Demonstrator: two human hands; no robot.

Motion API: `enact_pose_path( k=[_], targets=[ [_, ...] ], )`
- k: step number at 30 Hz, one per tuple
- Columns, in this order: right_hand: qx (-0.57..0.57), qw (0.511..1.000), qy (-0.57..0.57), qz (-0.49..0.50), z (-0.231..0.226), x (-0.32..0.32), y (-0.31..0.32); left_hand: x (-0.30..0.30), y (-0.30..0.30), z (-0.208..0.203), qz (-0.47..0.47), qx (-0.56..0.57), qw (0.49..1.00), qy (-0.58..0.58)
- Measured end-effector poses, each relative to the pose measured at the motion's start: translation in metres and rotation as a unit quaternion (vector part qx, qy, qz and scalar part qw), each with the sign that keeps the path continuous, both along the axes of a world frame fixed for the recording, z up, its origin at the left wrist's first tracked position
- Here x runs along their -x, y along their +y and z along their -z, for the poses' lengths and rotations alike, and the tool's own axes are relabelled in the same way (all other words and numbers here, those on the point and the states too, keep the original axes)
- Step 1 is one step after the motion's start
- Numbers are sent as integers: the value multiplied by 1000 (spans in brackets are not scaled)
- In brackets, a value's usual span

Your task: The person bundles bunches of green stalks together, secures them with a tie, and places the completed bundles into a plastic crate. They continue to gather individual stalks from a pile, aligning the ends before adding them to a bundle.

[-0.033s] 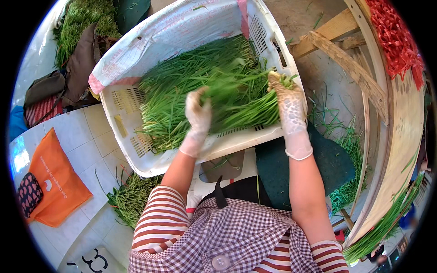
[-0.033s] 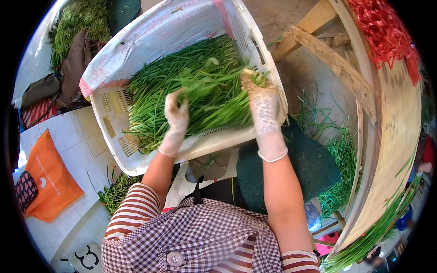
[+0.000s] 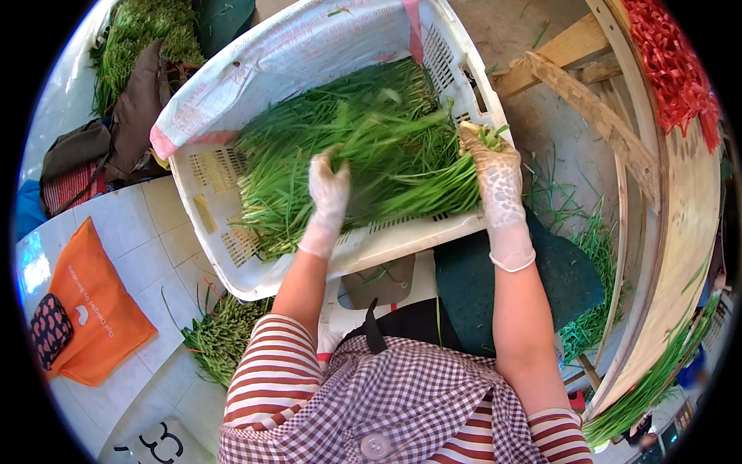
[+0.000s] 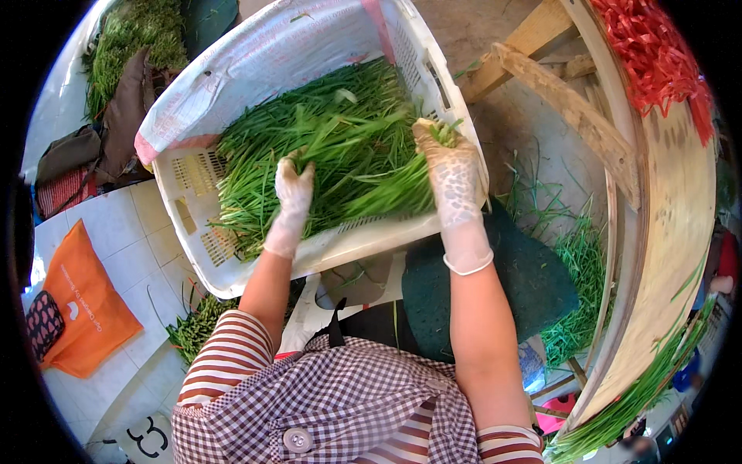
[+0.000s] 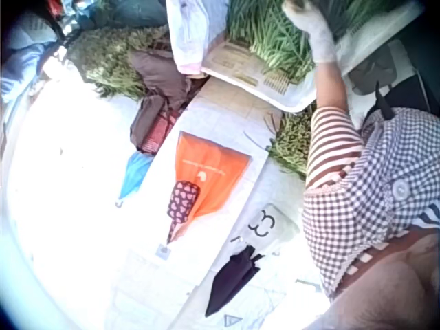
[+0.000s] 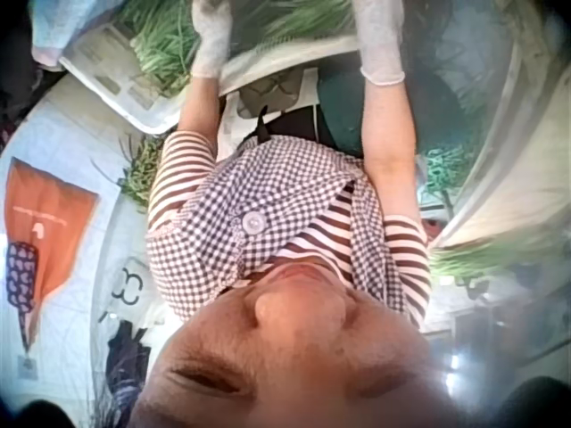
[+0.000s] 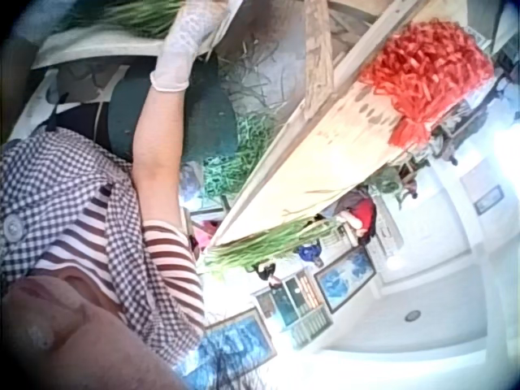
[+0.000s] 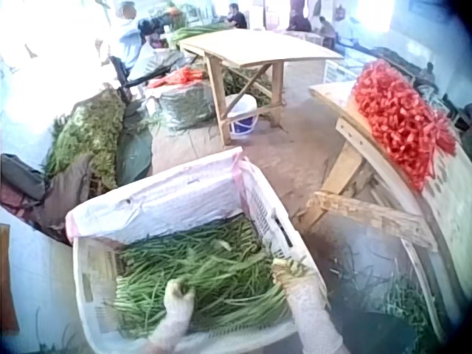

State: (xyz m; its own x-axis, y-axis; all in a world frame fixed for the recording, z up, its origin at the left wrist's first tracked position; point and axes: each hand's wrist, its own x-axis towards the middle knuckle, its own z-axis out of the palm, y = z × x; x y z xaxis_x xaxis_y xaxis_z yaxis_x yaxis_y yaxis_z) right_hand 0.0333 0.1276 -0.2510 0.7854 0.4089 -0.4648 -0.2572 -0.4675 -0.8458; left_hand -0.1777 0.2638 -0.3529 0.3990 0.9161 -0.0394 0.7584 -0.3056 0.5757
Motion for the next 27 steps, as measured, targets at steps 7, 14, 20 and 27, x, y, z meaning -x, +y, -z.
enact_pose_path(
  k=[7,14,20,27],
  targets=[
    [60,998,-34,-9,-21,-7,-10,-43,30,-11,-6,-246,969,-33],
    [65,996,-24,-49,-34,-6,-12,-111,-6,58,158,-44,986,-40],
    [31,999,9,-31,-28,-6,-12,-140,9,84,171,-58,959,217],
    [2,998,43,53,7,-10,-7,-105,-20,6,139,-15,957,-255]
  ],
)
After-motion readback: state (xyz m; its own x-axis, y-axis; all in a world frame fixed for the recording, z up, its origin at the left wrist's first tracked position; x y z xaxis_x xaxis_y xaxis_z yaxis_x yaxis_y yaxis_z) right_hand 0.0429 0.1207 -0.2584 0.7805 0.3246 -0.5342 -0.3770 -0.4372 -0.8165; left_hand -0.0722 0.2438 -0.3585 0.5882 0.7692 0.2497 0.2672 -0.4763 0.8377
